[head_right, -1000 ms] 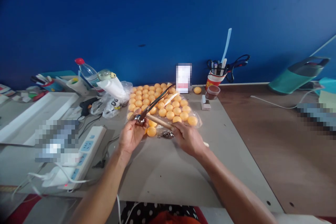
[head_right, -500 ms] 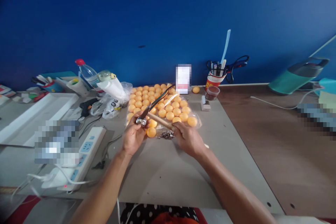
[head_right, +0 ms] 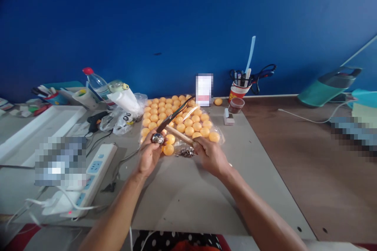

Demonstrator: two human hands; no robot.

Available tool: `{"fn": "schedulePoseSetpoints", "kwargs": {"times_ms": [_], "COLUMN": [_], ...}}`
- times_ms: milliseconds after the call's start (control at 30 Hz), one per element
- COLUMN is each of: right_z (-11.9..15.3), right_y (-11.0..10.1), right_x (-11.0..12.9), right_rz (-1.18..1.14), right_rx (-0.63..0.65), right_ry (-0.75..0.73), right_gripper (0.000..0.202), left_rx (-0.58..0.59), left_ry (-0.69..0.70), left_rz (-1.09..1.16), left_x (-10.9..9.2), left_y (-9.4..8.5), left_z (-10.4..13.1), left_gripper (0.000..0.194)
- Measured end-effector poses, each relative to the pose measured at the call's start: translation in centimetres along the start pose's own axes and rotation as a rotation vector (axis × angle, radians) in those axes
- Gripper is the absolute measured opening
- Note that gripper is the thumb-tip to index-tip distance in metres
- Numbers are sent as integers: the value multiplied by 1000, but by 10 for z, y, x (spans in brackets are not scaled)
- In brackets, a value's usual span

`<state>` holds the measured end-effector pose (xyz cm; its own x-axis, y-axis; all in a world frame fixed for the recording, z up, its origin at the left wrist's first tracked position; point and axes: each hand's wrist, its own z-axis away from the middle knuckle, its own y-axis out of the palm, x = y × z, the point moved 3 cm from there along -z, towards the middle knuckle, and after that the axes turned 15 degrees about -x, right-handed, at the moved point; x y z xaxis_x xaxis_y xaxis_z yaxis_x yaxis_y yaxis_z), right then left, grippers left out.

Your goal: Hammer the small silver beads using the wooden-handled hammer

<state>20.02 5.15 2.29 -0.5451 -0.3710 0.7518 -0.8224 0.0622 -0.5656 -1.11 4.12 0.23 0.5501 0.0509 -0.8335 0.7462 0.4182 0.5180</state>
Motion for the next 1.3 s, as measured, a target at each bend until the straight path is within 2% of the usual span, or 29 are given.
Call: {"fn": "schedulePoseSetpoints", "kwargs": {"times_ms": [233,300,467,567,733,867,1300], "right_z": [1,1,0,0,3,3,3], "right_y": [0,1,3,1,1,0,1], "right_x": [0,0,0,2,2,3,3], "right_rz": [-14,-27,9,-48,34,-29,56], "right_rx": [-20,-16,-8,-30,-14,-33,1], "right_ry": [-11,7,3,-12,-31,-27,-23], "right_gripper": [27,28,27,29,24,27,28], "left_rx": [36,40,-34,-3,13,5,-8], "left_ry": [66,71,31,15,18,17,-33], "left_rz": [-8,14,108,102,78,89,110], "left_x": [-1,0,0,-2,-4,-5,-5], "left_y": [-1,-1,0,2,4,3,3], "left_z": [2,1,-1,0,1,1,2], "left_gripper": [25,31,48,53,53,51,49]}}
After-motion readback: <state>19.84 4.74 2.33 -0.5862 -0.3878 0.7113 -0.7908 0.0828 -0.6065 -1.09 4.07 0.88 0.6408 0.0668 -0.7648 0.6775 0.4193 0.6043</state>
